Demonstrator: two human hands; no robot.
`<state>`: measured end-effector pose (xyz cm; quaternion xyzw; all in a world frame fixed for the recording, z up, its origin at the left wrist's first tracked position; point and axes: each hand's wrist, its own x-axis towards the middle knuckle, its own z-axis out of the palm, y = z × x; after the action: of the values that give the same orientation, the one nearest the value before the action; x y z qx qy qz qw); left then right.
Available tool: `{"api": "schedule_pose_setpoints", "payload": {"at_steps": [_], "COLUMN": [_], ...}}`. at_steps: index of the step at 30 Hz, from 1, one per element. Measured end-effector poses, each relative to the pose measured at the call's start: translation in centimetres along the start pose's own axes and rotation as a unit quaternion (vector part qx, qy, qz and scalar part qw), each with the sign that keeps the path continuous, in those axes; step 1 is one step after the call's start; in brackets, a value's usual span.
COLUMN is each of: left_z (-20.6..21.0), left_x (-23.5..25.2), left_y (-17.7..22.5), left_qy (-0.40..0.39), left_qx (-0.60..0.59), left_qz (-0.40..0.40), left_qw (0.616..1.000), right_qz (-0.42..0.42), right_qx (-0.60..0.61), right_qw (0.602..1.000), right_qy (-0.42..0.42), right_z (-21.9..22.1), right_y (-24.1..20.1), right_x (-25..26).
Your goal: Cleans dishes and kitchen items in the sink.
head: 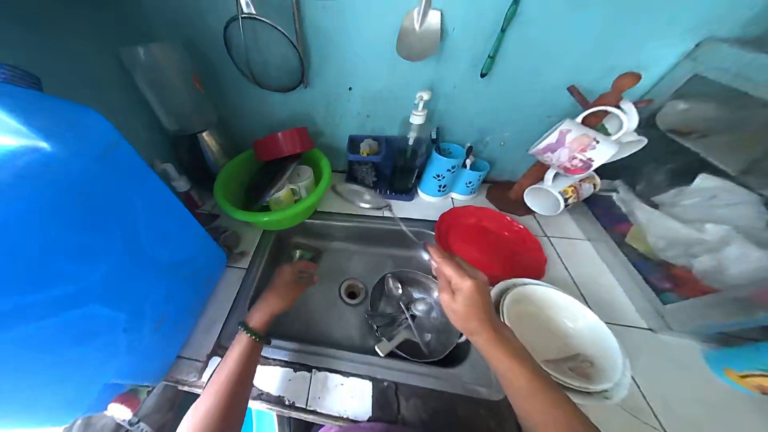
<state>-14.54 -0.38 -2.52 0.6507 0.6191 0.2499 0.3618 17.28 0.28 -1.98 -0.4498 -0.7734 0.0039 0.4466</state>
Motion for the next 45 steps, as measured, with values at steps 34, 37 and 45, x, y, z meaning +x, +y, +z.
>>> {"api": "schedule_pose_setpoints", "payload": {"at_steps": [34,37,45], "left_z": [-3.0,-2.5,-4.5], "left_x": [-1.1,-0.4,-0.5], "left_y": [3.1,2.2,2.3], "left_qy": [-0.171,-0.158,-0.084], "left_qx": [-0.069,-0.156,-0.247], "left_qz": [0.149,0.11,0.151], "left_qw": [0.972,0.969,0.953], "right_qz": [-0.257,-0.284,-0.184], "right_qx": [-0.025,-0.024,-0.007], "right_qw": [0.96,0.955,0.976], "right_qy": [-0.108,-0.086,0.116], "right_z": [-0.5,0.0,-0.1], "right_y": [2.8,3.3,3.1], "right_x": [3.7,4.4,5.1]}}
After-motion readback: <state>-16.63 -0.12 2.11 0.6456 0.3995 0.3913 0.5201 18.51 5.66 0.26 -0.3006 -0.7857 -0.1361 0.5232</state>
